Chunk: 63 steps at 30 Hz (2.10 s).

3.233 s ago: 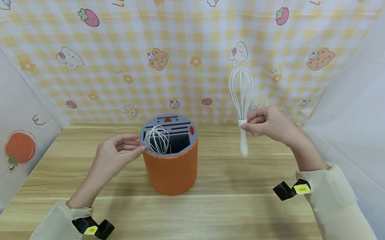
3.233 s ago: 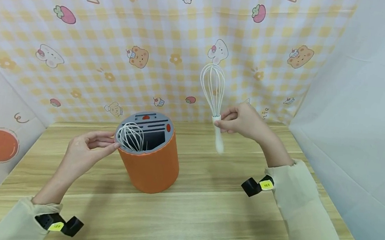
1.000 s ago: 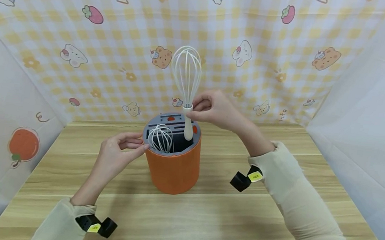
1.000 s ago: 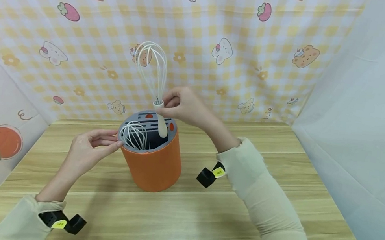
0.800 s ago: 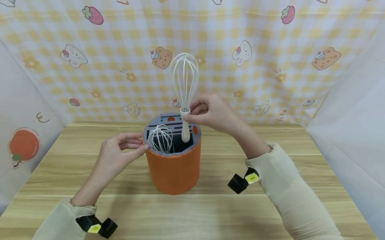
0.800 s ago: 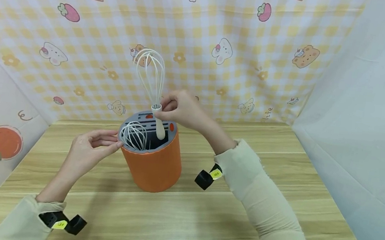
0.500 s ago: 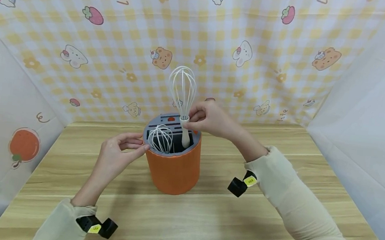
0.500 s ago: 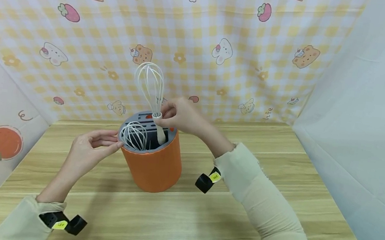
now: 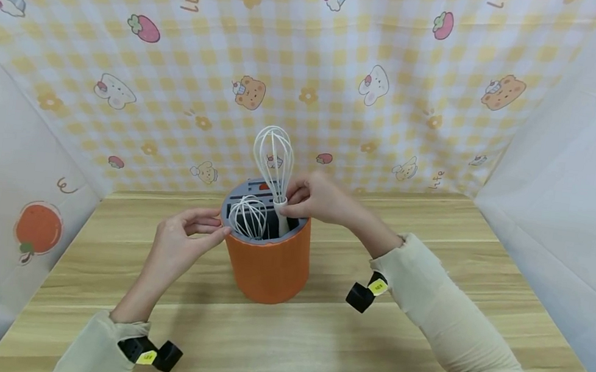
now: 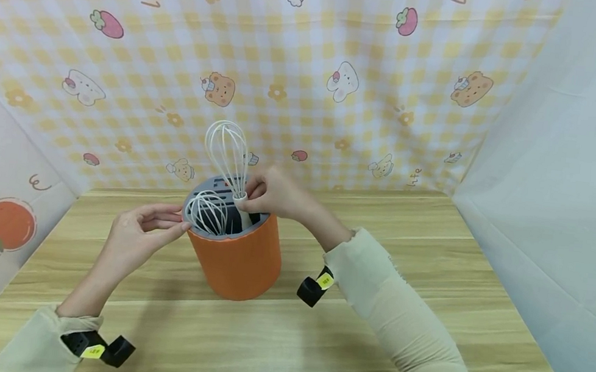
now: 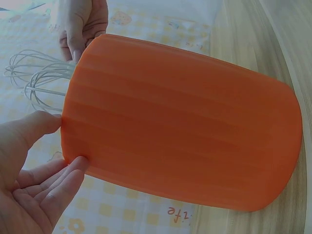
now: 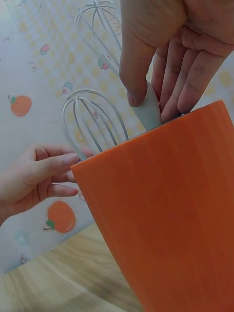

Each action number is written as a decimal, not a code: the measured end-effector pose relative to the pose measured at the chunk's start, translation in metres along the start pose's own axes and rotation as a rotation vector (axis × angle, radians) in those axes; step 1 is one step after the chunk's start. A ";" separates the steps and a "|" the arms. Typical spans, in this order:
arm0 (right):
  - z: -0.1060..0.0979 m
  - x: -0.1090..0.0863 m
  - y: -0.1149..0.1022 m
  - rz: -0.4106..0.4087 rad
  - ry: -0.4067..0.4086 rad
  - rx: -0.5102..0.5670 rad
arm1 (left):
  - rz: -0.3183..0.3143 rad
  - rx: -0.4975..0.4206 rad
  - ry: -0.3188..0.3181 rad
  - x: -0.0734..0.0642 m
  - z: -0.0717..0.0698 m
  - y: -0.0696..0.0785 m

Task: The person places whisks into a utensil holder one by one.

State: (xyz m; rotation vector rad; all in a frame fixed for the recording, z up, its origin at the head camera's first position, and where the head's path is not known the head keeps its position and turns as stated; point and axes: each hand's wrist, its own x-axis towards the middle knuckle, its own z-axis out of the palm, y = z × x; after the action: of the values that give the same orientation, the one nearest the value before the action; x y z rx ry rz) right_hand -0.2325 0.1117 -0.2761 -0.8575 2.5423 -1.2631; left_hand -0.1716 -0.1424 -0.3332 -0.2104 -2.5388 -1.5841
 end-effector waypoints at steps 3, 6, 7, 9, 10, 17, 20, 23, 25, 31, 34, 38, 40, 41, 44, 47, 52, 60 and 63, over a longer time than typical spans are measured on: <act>0.001 0.001 0.000 0.003 0.000 -0.017 | 0.006 0.006 0.005 0.000 0.000 -0.001; 0.002 0.001 -0.001 0.006 0.000 -0.030 | 0.018 0.012 0.009 -0.001 0.000 -0.002; 0.002 0.001 -0.001 0.008 -0.002 -0.033 | 0.021 0.013 0.010 -0.001 0.000 -0.003; 0.002 0.000 -0.002 0.008 -0.006 -0.039 | 0.022 0.013 0.010 -0.001 0.000 -0.003; 0.002 0.000 -0.002 0.006 -0.007 -0.043 | 0.022 0.013 0.011 -0.001 0.000 -0.003; 0.002 -0.001 -0.002 0.012 -0.024 -0.031 | 0.004 0.014 0.006 -0.001 0.000 -0.002; 0.002 -0.001 -0.003 0.015 -0.023 -0.030 | -0.005 0.008 0.005 -0.002 0.001 0.000; 0.002 -0.001 -0.002 0.010 -0.023 -0.027 | -0.007 0.008 0.006 -0.002 0.001 0.001; 0.002 -0.001 -0.002 0.007 -0.022 -0.028 | -0.003 0.010 0.007 -0.002 0.001 0.001; 0.001 -0.001 -0.002 0.003 -0.019 -0.027 | 0.006 0.007 0.012 -0.001 0.001 0.001; 0.001 -0.001 -0.002 -0.003 -0.018 -0.018 | 0.002 0.009 0.012 -0.002 0.001 0.001; 0.001 -0.001 -0.003 -0.018 -0.013 -0.016 | 0.003 0.017 0.010 -0.001 0.000 0.002; 0.001 0.000 -0.003 -0.026 -0.010 -0.031 | 0.007 0.021 0.011 -0.001 0.000 0.002; 0.001 0.001 -0.003 -0.031 -0.011 -0.039 | 0.009 0.024 0.011 -0.001 0.000 0.002; 0.001 0.002 -0.003 -0.032 -0.009 -0.055 | 0.008 0.021 0.009 -0.001 0.000 0.002; 0.002 0.002 -0.002 -0.018 -0.005 -0.036 | 0.004 0.015 0.003 0.000 0.001 0.002; 0.003 0.001 0.000 -0.001 0.009 0.002 | 0.006 0.008 0.000 0.000 0.001 0.002; 0.001 -0.004 0.004 0.010 0.025 0.050 | 0.007 -0.003 0.001 0.000 0.002 0.003; -0.001 -0.006 0.006 0.003 0.028 0.061 | 0.008 0.002 0.002 0.000 0.002 0.003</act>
State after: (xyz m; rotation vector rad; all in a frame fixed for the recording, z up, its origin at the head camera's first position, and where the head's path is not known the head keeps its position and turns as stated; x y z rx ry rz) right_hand -0.2301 0.1183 -0.2808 -0.8287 2.5108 -1.3536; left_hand -0.1710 -0.1395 -0.3317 -0.2182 -2.5346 -1.5781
